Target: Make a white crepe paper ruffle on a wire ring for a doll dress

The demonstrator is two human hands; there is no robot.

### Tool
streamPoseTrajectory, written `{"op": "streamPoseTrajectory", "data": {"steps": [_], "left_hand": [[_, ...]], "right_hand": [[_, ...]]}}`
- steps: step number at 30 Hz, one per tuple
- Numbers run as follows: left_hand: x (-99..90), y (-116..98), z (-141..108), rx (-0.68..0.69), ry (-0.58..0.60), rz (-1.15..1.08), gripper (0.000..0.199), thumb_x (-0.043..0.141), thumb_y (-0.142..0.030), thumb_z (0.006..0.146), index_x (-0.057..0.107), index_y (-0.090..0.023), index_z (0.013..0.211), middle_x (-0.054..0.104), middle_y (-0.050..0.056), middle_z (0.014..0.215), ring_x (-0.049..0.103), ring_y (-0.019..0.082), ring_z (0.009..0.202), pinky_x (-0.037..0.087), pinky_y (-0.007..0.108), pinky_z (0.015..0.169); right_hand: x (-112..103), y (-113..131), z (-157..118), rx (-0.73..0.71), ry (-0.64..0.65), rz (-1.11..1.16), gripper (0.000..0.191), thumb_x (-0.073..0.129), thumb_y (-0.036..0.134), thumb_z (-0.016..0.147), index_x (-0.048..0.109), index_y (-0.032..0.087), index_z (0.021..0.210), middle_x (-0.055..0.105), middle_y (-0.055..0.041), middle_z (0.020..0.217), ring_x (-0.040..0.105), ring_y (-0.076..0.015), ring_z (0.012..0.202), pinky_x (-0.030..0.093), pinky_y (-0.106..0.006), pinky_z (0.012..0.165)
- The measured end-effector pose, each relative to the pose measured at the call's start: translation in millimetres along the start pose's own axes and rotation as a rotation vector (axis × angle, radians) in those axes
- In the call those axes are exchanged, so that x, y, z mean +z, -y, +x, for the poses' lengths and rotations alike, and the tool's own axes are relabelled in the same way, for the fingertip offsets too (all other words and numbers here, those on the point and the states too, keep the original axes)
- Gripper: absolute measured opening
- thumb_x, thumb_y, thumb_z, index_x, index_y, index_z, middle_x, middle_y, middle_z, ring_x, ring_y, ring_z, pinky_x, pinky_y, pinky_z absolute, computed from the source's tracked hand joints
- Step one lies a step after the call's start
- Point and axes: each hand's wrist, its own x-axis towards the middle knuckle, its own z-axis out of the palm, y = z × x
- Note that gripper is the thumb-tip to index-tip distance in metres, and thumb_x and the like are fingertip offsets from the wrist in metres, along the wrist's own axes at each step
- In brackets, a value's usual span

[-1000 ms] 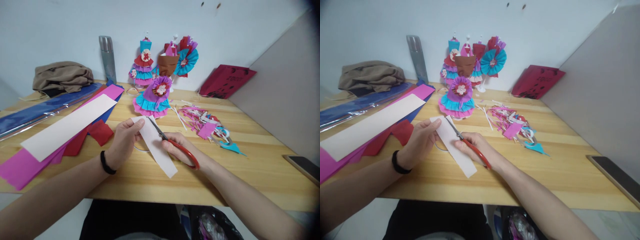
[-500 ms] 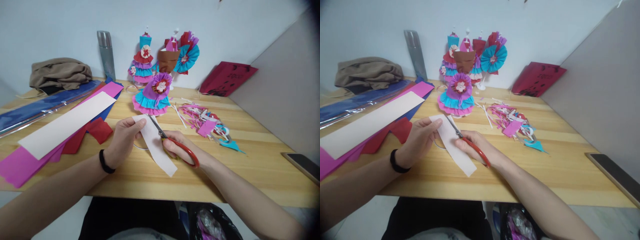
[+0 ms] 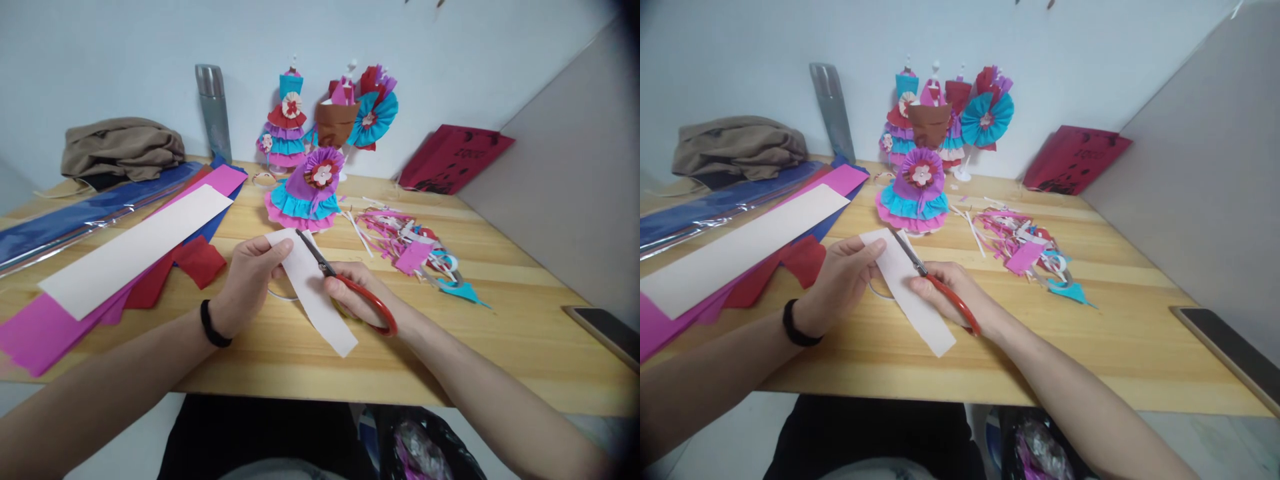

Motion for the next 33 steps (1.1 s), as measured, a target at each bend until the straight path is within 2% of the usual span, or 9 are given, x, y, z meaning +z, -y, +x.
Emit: {"op": "streamPoseTrajectory", "data": {"steps": [4, 7, 10, 13, 17, 19, 24, 30, 33], "left_hand": [[2.4, -2.1, -0.4, -0.005, 0.005, -0.057, 0.023, 0.079, -0.033, 0.066, 0.072, -0.012, 0.071, 0.070, 0.005, 0.065, 0.063, 0.015, 0.059, 0.052, 0.027, 0.061], [2.8, -5.6, 0.8, -0.022, -0.021, -0.069, 0.024, 0.081, -0.032, 0.064, 0.073, -0.011, 0.072, 0.071, 0.005, 0.066, 0.064, 0.015, 0.061, 0.054, 0.028, 0.063], [1.7, -9.9, 2.6, -0.014, -0.067, -0.079, 0.026, 0.082, -0.031, 0.061, 0.073, -0.010, 0.072, 0.071, 0.006, 0.066, 0.064, 0.014, 0.061, 0.053, 0.025, 0.063], [1.3, -13.9, 3.2, -0.006, -0.092, -0.114, 0.026, 0.083, -0.031, 0.061, 0.073, -0.010, 0.072, 0.072, 0.006, 0.068, 0.065, 0.014, 0.063, 0.054, 0.025, 0.065], [1.9, -15.4, 2.8, -0.011, -0.101, -0.107, 0.025, 0.083, -0.030, 0.061, 0.073, -0.010, 0.073, 0.072, 0.005, 0.068, 0.064, 0.013, 0.062, 0.053, 0.023, 0.064], [2.0, -14.3, 2.9, 0.006, -0.098, -0.106, 0.025, 0.083, -0.029, 0.060, 0.073, -0.011, 0.073, 0.071, 0.004, 0.067, 0.064, 0.013, 0.062, 0.053, 0.023, 0.064], [1.7, -9.0, 2.4, -0.024, -0.086, -0.076, 0.026, 0.082, -0.032, 0.062, 0.071, -0.011, 0.074, 0.070, 0.004, 0.068, 0.062, 0.013, 0.061, 0.051, 0.023, 0.061], [2.2, -5.8, -2.7, 0.004, -0.011, 0.031, 0.021, 0.078, -0.033, 0.068, 0.071, -0.013, 0.070, 0.070, 0.004, 0.066, 0.060, 0.013, 0.057, 0.045, 0.023, 0.054], [2.0, -5.2, -4.2, 0.032, 0.006, 0.063, 0.020, 0.077, -0.033, 0.070, 0.072, -0.014, 0.071, 0.070, 0.004, 0.065, 0.062, 0.015, 0.058, 0.045, 0.024, 0.054]], "right_hand": [[-2.6, 4.1, -0.7, -0.009, -0.021, -0.054, 0.050, 0.055, 0.067, 0.080, 0.050, 0.018, 0.069, 0.039, 0.0052, 0.052, 0.034, -0.0080, 0.046, 0.027, -0.023, 0.044], [-19.0, 7.6, -1.9, -0.036, -0.068, -0.281, 0.051, 0.055, 0.067, 0.079, 0.051, 0.018, 0.067, 0.042, 0.0026, 0.058, 0.037, -0.0097, 0.052, 0.028, -0.025, 0.049], [-46.1, 4.5, -4.3, 0.114, -0.138, -0.662, 0.047, 0.065, 0.064, 0.072, 0.058, 0.018, 0.073, 0.046, 0.0015, 0.058, 0.040, -0.0116, 0.053, 0.026, -0.026, 0.050], [-69.6, -2.6, -7.0, 0.243, -0.120, -0.836, 0.044, 0.067, 0.060, 0.073, 0.062, 0.018, 0.082, 0.056, -0.0020, 0.064, 0.046, -0.0136, 0.056, 0.029, -0.026, 0.051], [-76.1, 0.5, -11.0, 0.141, 0.144, -0.610, 0.048, 0.054, 0.065, 0.081, 0.056, 0.017, 0.084, 0.050, 0.0003, 0.066, 0.043, -0.0127, 0.058, 0.032, -0.026, 0.051], [-69.8, 8.1, -13.2, 0.063, 0.179, -0.528, 0.047, 0.048, 0.064, 0.086, 0.054, 0.017, 0.089, 0.052, -0.0017, 0.073, 0.047, -0.0147, 0.065, 0.038, -0.028, 0.057], [-43.6, 19.0, -12.4, -0.147, 0.137, -0.363, 0.051, 0.044, 0.063, 0.090, 0.056, 0.015, 0.106, 0.059, -0.0083, 0.090, 0.054, -0.0191, 0.079, 0.044, -0.032, 0.069], [-19.5, 9.9, -1.1, -0.185, -0.005, -0.247, 0.065, 0.046, 0.076, 0.080, 0.062, 0.015, 0.095, 0.047, 0.0000, 0.068, 0.043, -0.0133, 0.062, 0.033, -0.027, 0.055], [-14.9, 8.1, 0.9, -0.160, -0.034, -0.234, 0.063, 0.049, 0.076, 0.079, 0.062, 0.016, 0.089, 0.042, 0.0022, 0.063, 0.038, -0.0118, 0.058, 0.028, -0.026, 0.053]]}}
